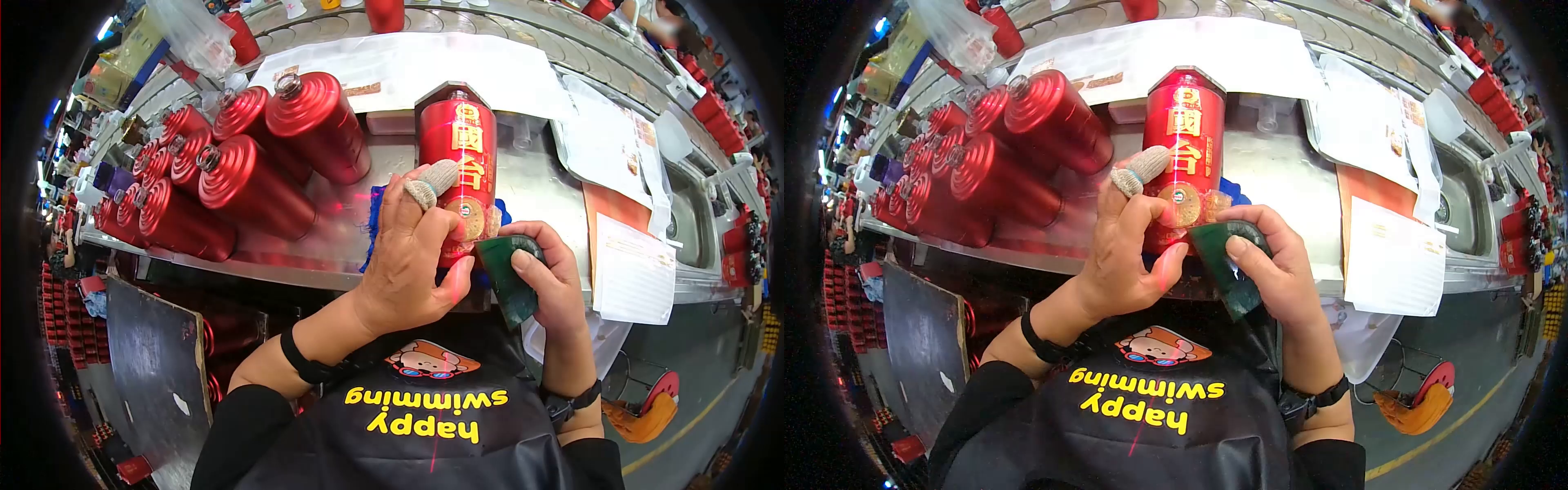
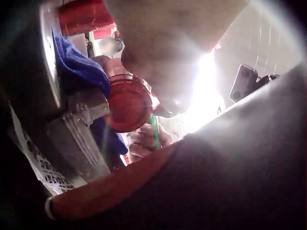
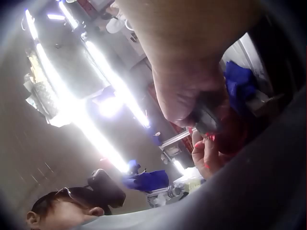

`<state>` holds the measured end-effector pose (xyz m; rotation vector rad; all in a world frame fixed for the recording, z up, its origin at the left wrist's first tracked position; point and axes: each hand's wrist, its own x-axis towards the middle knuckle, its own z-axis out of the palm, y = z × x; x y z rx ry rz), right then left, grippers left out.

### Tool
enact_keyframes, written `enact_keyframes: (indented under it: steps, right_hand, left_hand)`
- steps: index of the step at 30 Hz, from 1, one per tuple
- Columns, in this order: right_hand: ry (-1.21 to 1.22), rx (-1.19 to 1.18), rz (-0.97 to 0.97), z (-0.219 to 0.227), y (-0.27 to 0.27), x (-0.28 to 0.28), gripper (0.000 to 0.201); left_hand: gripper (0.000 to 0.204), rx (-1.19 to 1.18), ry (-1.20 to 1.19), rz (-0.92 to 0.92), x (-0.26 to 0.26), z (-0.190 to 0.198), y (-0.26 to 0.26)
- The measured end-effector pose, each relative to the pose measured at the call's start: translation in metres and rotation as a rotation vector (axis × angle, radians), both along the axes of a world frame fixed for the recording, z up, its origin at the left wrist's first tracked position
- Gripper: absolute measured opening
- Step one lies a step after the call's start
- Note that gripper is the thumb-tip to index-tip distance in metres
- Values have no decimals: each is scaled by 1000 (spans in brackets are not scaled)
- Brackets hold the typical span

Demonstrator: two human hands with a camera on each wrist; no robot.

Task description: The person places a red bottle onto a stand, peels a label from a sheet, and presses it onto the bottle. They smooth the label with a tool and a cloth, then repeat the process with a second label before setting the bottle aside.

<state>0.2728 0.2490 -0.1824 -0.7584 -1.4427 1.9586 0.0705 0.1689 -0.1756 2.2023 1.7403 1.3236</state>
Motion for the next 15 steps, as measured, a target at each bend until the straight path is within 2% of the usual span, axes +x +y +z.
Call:
enact_keyframes:
  steps: [7, 15]
  right_hand:
    - [17, 38, -75, 2, 0, 6, 27]
    - [-8, 87, -32, 1, 0, 6, 26]
  left_hand:
    - [27, 26, 140, 62, 8, 6, 2]
    - [19, 61, 232, 105, 8, 8, 4]
